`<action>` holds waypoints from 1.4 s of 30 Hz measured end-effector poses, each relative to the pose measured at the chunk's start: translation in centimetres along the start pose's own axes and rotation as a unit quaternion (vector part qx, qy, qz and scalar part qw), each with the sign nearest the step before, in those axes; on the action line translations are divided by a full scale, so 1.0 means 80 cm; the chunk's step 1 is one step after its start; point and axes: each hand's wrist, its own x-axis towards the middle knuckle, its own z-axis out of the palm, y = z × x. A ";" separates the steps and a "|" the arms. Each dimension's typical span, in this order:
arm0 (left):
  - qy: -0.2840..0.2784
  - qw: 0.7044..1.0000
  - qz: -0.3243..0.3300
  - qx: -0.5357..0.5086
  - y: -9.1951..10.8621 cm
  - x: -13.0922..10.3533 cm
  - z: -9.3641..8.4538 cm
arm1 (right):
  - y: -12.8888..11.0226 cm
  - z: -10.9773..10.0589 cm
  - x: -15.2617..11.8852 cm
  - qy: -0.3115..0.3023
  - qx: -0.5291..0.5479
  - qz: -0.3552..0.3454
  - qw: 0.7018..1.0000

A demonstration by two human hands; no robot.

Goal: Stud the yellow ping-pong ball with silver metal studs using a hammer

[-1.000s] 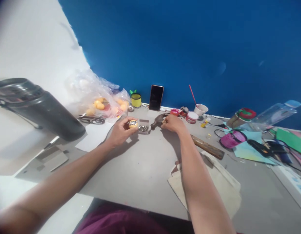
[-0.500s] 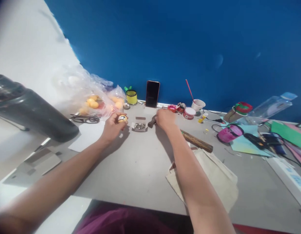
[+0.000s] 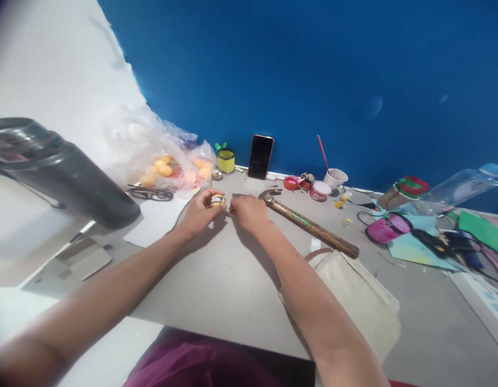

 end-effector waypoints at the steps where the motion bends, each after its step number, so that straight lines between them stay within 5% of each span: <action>1: -0.003 1.000 0.006 0.004 -0.001 -0.001 0.000 | 0.000 -0.001 0.000 -0.002 0.002 0.006 1.000; 12: -0.015 0.998 0.053 0.002 0.005 -0.005 0.004 | -0.009 0.005 0.000 0.005 0.005 0.059 0.998; 24: -0.058 0.983 -0.023 -0.173 0.011 -0.005 0.004 | -0.006 0.010 0.000 0.021 0.001 0.036 0.999; 36: -0.046 0.989 -0.013 -0.138 0.019 -0.008 0.004 | -0.003 0.018 0.003 0.037 -0.005 0.027 0.999; 42: -0.026 0.994 -0.017 -0.101 0.015 -0.008 0.004 | 0.007 0.018 0.005 0.063 0.094 0.036 0.993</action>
